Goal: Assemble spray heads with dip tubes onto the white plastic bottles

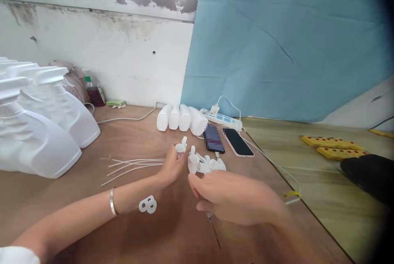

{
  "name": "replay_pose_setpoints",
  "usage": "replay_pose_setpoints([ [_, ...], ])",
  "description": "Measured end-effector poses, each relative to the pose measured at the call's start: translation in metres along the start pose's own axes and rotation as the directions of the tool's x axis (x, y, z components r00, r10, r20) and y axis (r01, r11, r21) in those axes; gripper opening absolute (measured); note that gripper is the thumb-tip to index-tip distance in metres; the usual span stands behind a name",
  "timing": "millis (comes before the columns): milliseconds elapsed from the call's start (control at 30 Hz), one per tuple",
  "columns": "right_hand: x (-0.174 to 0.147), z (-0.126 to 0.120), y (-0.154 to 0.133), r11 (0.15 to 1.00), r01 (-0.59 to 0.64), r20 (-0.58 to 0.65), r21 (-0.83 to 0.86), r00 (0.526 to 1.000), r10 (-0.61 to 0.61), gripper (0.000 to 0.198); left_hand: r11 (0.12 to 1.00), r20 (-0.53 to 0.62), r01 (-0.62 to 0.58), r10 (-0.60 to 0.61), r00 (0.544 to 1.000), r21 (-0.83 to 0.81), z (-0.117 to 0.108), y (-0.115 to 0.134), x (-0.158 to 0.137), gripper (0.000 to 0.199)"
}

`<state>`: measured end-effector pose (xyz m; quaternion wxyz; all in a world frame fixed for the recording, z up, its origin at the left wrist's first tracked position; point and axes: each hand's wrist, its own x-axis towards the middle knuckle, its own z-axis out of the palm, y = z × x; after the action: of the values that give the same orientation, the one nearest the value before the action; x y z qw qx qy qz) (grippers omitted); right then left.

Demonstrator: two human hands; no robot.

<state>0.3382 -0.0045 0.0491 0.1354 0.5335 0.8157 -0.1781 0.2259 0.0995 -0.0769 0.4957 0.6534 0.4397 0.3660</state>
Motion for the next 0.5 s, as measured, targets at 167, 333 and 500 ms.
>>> replay_pose_setpoints([
  [167,0.022,0.003,-0.001,0.996,0.073,0.062,-0.041,0.996,-0.07,0.01,0.999,0.047,-0.037,0.038,0.998,-0.02,0.014,-0.017,0.005,0.029],
  [333,0.032,0.011,-0.004,0.996,0.081,0.087,-0.049,0.993,-0.076,0.027,0.996,0.074,-0.085,0.086,0.994,-0.016,0.008,-0.024,0.005,0.03],
  [500,0.037,0.016,-0.007,0.991,0.058,0.054,-0.121,0.997,-0.052,0.027,0.99,0.053,-0.14,0.139,0.989,0.014,-0.008,-0.023,0.0,0.035],
])
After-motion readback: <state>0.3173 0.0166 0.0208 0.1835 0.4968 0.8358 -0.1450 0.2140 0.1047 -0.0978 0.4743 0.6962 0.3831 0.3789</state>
